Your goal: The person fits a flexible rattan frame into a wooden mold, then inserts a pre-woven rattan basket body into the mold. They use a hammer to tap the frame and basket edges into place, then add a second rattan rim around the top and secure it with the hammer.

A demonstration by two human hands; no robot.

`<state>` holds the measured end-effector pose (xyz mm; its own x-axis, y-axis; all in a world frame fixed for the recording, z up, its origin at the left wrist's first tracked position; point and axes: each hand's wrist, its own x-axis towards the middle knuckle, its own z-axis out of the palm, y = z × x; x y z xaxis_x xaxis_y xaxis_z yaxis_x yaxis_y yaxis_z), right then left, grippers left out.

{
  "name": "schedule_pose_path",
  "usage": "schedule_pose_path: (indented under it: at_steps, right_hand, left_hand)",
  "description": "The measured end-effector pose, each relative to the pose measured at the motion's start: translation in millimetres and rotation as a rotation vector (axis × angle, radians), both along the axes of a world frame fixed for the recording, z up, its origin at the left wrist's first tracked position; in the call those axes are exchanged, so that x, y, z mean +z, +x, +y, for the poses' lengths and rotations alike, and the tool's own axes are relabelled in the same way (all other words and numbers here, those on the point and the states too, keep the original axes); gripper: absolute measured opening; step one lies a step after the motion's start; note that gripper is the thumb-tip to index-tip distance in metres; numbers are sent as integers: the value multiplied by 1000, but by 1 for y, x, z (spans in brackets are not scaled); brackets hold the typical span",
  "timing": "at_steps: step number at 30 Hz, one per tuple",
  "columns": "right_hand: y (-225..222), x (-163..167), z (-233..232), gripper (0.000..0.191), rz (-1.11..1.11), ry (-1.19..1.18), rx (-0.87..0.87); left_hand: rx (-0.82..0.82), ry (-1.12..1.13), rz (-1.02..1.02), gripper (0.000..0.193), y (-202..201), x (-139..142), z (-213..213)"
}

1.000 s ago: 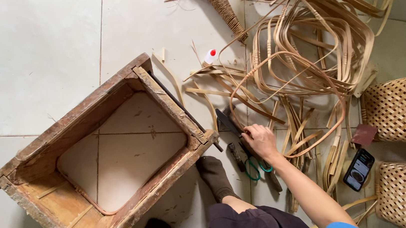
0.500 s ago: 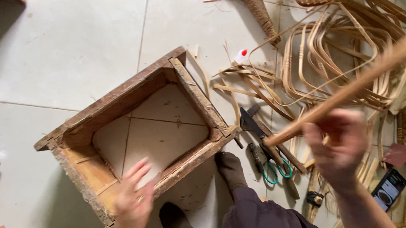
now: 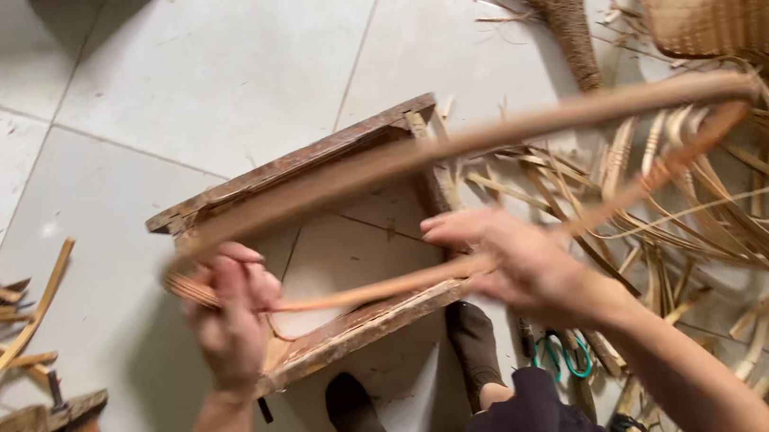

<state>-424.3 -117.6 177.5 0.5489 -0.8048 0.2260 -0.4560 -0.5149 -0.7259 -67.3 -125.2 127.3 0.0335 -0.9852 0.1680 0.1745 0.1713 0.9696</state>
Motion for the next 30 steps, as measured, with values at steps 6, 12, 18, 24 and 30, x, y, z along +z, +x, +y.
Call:
schedule_pose_path:
  at_steps: [6,12,18,24,30]
  right_hand:
    - [36,-69,6,68,510,-239,386]
    - [50,-100,26,70,463,-269,345]
    - [73,-119,27,53,440,-24,215]
    - [86,-118,17,44,548,137,269]
    - [104,-112,5,32,484,243,273]
  left_hand:
    - [31,277,79,32,55,22,-14]
    - [266,-62,-464,65,73,-7,4]
    - [206,-244,-1239,55,78,-66,62]
    - [23,-319,-1286,32,81,-111,93]
    - [23,-326,-1291,24,93,-127,92]
